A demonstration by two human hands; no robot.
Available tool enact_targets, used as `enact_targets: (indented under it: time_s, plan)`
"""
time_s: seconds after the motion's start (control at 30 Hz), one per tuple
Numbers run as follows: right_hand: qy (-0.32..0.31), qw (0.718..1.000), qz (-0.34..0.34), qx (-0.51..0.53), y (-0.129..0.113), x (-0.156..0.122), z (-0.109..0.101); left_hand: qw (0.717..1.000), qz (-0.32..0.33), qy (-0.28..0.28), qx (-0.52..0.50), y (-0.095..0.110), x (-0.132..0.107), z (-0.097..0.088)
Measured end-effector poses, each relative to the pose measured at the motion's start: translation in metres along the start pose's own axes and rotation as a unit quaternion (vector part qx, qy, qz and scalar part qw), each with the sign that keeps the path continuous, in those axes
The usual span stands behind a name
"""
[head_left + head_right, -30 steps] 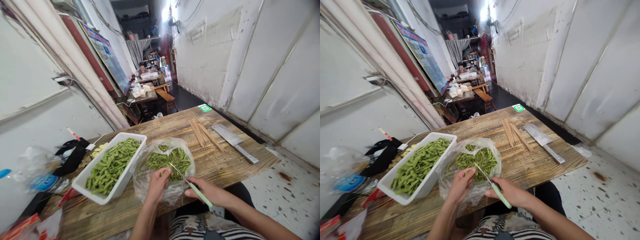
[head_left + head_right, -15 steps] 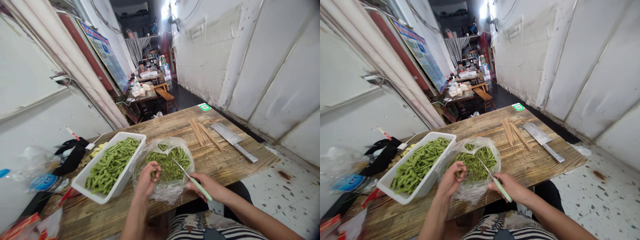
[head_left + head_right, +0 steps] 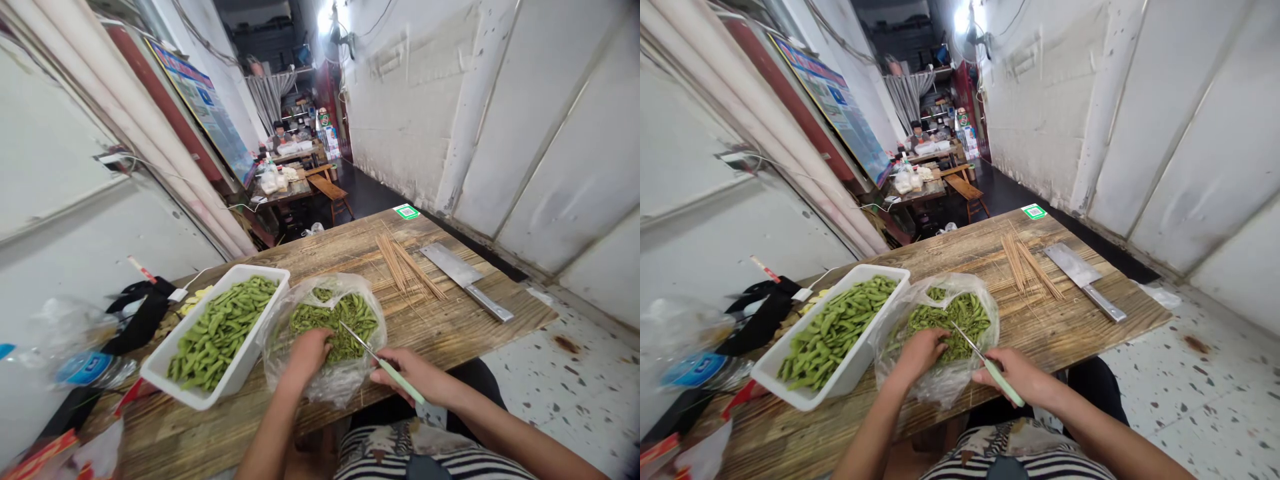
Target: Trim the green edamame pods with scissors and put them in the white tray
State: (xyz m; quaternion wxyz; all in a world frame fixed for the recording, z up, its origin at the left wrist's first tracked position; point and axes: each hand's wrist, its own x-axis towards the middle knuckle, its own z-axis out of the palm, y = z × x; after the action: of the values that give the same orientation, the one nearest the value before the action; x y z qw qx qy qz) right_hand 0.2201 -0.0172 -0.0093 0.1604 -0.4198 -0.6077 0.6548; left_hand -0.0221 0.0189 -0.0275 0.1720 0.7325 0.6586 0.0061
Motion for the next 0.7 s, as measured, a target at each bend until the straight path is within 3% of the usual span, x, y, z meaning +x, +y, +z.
enact_targets:
  time_s: [0.13, 0.33, 0.47, 0.53, 0.7]
  plan:
    - [-0.004, 1.000, -0.003, -0.004, 0.002, 0.000, -0.001, 0.998, -0.029, 0.014, 0.061, 0.000, -0.003, -0.005]
    - [0.005, 1.000, -0.010, -0.029, -0.001, -0.001, 0.000, 0.987, 0.003, 0.057, -0.147, -0.007, -0.010, -0.003]
    - [0.009, 0.999, -0.016, -0.036, -0.004, -0.002, 0.001, 0.981, -0.038, 0.129, -0.140, -0.009, -0.014, -0.005]
    - [0.007, 0.999, -0.016, -0.035, -0.003, -0.001, 0.001, 0.983, -0.009, 0.135, -0.121, -0.006, -0.015, -0.006]
    - [0.002, 1.000, -0.011, -0.018, -0.002, 0.000, 0.002, 0.988, 0.093, 0.071, -0.097, 0.009, -0.015, 0.002]
